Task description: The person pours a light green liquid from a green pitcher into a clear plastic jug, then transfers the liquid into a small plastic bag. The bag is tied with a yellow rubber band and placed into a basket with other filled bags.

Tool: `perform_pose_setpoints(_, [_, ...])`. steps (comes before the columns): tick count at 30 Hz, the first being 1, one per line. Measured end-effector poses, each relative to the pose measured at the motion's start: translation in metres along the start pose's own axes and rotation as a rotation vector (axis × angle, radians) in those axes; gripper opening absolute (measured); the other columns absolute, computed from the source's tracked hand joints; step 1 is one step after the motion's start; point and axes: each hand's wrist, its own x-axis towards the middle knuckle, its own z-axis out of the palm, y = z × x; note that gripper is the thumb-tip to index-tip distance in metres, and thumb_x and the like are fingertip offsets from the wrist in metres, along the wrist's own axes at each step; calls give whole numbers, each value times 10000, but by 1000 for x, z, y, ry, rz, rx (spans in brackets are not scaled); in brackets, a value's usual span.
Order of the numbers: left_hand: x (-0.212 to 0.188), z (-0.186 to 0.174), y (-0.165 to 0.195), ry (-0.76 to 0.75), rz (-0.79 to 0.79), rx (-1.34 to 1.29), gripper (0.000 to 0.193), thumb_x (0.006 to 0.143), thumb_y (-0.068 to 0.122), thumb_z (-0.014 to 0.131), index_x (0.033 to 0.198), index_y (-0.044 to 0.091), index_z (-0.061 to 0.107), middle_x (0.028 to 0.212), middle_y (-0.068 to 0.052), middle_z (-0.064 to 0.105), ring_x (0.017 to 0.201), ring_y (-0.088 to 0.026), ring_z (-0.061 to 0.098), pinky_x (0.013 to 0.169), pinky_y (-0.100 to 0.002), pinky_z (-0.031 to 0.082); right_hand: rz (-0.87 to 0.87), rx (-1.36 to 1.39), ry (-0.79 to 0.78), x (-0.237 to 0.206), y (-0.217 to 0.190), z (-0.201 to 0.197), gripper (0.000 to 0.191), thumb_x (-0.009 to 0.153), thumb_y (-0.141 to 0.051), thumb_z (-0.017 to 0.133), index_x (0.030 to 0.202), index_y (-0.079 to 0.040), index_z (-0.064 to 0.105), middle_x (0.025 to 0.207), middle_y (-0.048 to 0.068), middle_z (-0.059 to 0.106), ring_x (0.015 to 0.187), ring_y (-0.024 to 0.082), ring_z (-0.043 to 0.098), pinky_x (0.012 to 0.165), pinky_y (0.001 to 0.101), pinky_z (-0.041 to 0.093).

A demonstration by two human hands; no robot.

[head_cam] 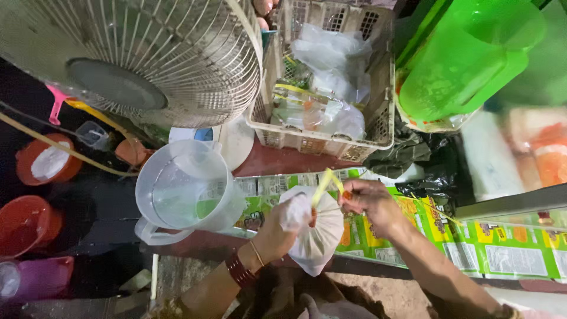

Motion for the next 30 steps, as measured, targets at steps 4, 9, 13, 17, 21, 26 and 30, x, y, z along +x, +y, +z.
perform_pose_setpoints(4, [19,5,-31,29,-319,-740,160,1030,165,570,1107,28,602,897,-50,674,550,-77,491,460,-220,408,-163,-290,-216,-44,-30,28,85,893,-73,682,941,-17,724,915,92,739,875,196,716,786,330,606])
perform_pose_setpoints(9, [42,26,-44,-14,-596,-801,174,991,199,542,1037,39,592,836,-73,697,723,-238,746,568,-306,562,-632,-614,-350,-70,-34,99,246,812,-47,702,1041,32,660,1038,213,681,957,355,671,793,420,565])
perform_pose_setpoints(13, [32,29,-21,-118,-8,111,326,851,127,614,1158,19,622,863,-158,712,795,-322,731,652,-403,582,-518,-671,-414,-62,-30,126,388,731,-16,695,1114,42,673,989,226,687,938,395,660,803,468,549])
perform_pose_setpoints(17, [10,21,16,-224,212,858,283,897,199,669,1174,147,640,965,-99,717,846,-349,714,701,-484,567,-282,-591,-646,-74,-53,89,185,896,-50,680,1077,-34,718,983,166,722,883,333,702,779,421,564])
perform_pose_setpoints(21, [3,15,38,-306,454,992,436,745,346,754,1098,121,630,860,-96,709,819,-295,706,874,-478,508,-130,-569,-312,-57,-70,27,190,961,-138,642,1111,-120,757,961,54,801,854,166,769,757,327,615])
perform_pose_setpoints(26, [4,24,38,-308,600,1114,255,814,151,677,1066,165,641,959,-67,723,900,-215,723,860,-417,518,-40,-638,-169,3,-34,25,317,943,-129,635,1249,-147,713,1016,20,804,862,130,759,771,293,603])
perform_pose_setpoints(30, [6,29,35,-410,491,1104,241,891,130,658,1127,173,640,903,-58,722,897,-232,715,827,-414,507,-152,-432,-230,29,-10,39,248,948,-121,697,1186,-86,756,986,62,794,890,169,729,781,340,595])
